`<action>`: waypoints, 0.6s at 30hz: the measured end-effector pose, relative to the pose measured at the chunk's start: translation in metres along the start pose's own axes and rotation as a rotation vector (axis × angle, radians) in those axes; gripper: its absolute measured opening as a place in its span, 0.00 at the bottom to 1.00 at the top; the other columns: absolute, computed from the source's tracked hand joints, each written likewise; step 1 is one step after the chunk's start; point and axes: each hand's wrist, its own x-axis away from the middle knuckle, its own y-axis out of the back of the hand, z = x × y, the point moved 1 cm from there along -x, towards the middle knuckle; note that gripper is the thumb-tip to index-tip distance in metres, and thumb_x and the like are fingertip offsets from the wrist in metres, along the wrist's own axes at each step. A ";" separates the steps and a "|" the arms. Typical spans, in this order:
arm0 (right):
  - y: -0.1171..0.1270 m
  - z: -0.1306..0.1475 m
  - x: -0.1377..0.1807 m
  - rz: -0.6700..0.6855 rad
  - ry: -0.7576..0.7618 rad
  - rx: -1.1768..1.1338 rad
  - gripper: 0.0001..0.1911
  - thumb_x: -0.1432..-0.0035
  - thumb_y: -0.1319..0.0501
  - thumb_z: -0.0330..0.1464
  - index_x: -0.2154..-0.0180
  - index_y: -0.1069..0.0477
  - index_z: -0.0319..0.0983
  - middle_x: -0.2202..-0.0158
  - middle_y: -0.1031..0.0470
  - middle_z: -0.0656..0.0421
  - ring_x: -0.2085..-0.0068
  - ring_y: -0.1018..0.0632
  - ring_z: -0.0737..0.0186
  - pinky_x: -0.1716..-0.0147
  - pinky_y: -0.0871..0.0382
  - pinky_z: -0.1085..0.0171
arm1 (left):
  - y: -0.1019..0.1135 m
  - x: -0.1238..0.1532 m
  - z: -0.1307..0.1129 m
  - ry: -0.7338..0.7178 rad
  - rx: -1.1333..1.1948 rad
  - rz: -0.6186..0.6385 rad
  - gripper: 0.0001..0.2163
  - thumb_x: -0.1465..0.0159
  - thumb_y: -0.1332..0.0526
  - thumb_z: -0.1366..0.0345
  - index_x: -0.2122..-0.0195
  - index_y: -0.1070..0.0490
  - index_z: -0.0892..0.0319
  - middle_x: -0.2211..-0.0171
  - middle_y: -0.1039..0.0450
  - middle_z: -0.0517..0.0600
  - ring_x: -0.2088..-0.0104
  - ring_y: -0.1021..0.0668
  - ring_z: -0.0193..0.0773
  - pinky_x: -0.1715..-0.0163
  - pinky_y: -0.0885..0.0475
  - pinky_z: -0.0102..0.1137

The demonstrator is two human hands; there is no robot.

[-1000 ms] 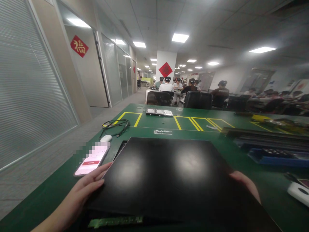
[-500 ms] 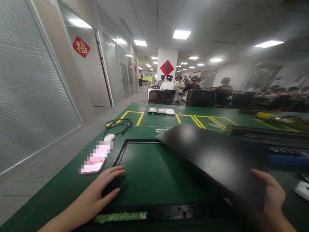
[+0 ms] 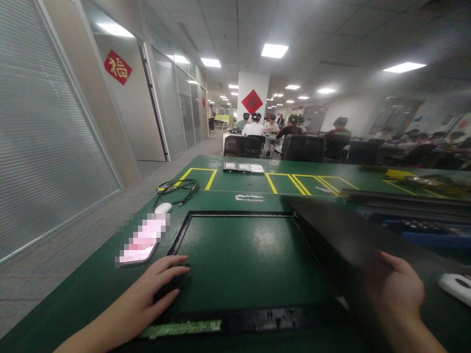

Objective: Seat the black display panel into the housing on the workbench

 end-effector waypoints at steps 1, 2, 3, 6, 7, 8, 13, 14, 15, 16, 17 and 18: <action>-0.002 0.001 0.000 -0.015 0.018 0.004 0.13 0.58 0.40 0.18 0.72 0.28 0.41 0.76 0.27 0.67 0.76 0.25 0.70 0.78 0.31 0.71 | 0.000 0.000 -0.002 -0.001 0.009 -0.005 0.16 0.32 0.44 0.61 0.44 0.29 0.41 0.37 0.32 0.49 0.39 0.29 0.50 0.39 0.35 0.48; -0.005 0.002 0.001 -0.021 0.029 0.013 0.12 0.59 0.40 0.18 0.73 0.28 0.40 0.76 0.27 0.66 0.76 0.25 0.70 0.78 0.31 0.71 | 0.000 0.000 -0.003 -0.002 0.016 -0.006 0.16 0.33 0.44 0.62 0.45 0.28 0.41 0.37 0.32 0.49 0.39 0.29 0.50 0.39 0.34 0.48; -0.008 0.002 0.002 -0.019 0.028 0.026 0.12 0.59 0.39 0.17 0.74 0.28 0.39 0.76 0.27 0.65 0.75 0.24 0.69 0.77 0.30 0.70 | 0.000 0.000 -0.004 -0.003 0.018 -0.006 0.16 0.33 0.44 0.62 0.45 0.28 0.41 0.37 0.31 0.49 0.39 0.29 0.50 0.40 0.34 0.48; -0.015 0.000 0.004 0.010 -0.039 0.057 0.11 0.59 0.39 0.17 0.75 0.28 0.38 0.75 0.25 0.63 0.74 0.24 0.66 0.76 0.27 0.68 | 0.000 0.000 -0.002 -0.010 0.008 0.001 0.16 0.33 0.44 0.62 0.45 0.28 0.41 0.38 0.31 0.48 0.39 0.29 0.50 0.40 0.34 0.48; -0.016 -0.001 0.004 0.015 -0.064 0.059 0.10 0.59 0.39 0.18 0.75 0.28 0.38 0.75 0.25 0.63 0.74 0.24 0.66 0.76 0.27 0.67 | 0.000 -0.001 -0.001 -0.015 -0.001 0.006 0.16 0.32 0.44 0.62 0.45 0.28 0.41 0.38 0.30 0.49 0.39 0.29 0.50 0.40 0.34 0.48; -0.018 -0.003 0.003 0.019 -0.087 0.058 0.09 0.57 0.39 0.19 0.76 0.29 0.38 0.75 0.25 0.63 0.75 0.24 0.66 0.77 0.26 0.67 | 0.000 -0.001 0.000 -0.029 -0.010 0.024 0.16 0.32 0.44 0.61 0.44 0.28 0.41 0.39 0.30 0.49 0.39 0.29 0.50 0.40 0.33 0.48; -0.018 -0.015 -0.007 -0.008 -0.137 0.058 0.08 0.54 0.40 0.21 0.77 0.31 0.39 0.76 0.26 0.64 0.76 0.24 0.67 0.79 0.27 0.70 | -0.001 -0.002 0.004 -0.070 -0.035 0.046 0.16 0.32 0.44 0.62 0.45 0.28 0.43 0.40 0.28 0.50 0.40 0.28 0.49 0.41 0.32 0.47; -0.017 -0.017 -0.010 -0.022 -0.139 0.063 0.08 0.54 0.40 0.21 0.76 0.31 0.39 0.76 0.26 0.64 0.76 0.24 0.68 0.80 0.27 0.70 | -0.001 -0.002 0.004 -0.067 -0.033 0.028 0.16 0.32 0.44 0.63 0.45 0.27 0.43 0.40 0.28 0.50 0.40 0.28 0.49 0.41 0.32 0.47; -0.016 -0.019 -0.012 -0.032 -0.144 0.070 0.08 0.54 0.40 0.20 0.75 0.31 0.39 0.76 0.26 0.64 0.77 0.24 0.68 0.80 0.27 0.70 | -0.001 -0.001 0.004 -0.069 -0.034 0.025 0.16 0.32 0.44 0.63 0.45 0.27 0.43 0.40 0.27 0.50 0.40 0.28 0.49 0.41 0.32 0.46; -0.015 -0.021 -0.014 -0.038 -0.152 0.077 0.08 0.54 0.40 0.20 0.74 0.31 0.39 0.76 0.26 0.64 0.77 0.24 0.67 0.81 0.27 0.70 | -0.001 -0.001 0.004 -0.076 -0.038 0.038 0.16 0.32 0.44 0.63 0.45 0.27 0.43 0.41 0.27 0.50 0.41 0.27 0.49 0.41 0.31 0.46; -0.014 -0.022 -0.017 -0.041 -0.162 0.085 0.08 0.54 0.40 0.20 0.74 0.31 0.39 0.76 0.25 0.64 0.78 0.24 0.67 0.82 0.27 0.70 | -0.001 -0.001 0.004 -0.080 -0.043 0.051 0.16 0.32 0.44 0.63 0.45 0.27 0.43 0.40 0.27 0.50 0.41 0.27 0.50 0.41 0.31 0.46; -0.014 -0.023 -0.019 -0.039 -0.172 0.093 0.08 0.54 0.40 0.20 0.73 0.31 0.39 0.77 0.26 0.64 0.78 0.24 0.67 0.82 0.27 0.69 | -0.001 -0.001 0.004 -0.080 -0.048 0.058 0.16 0.32 0.44 0.63 0.45 0.27 0.43 0.40 0.27 0.50 0.41 0.27 0.50 0.41 0.31 0.46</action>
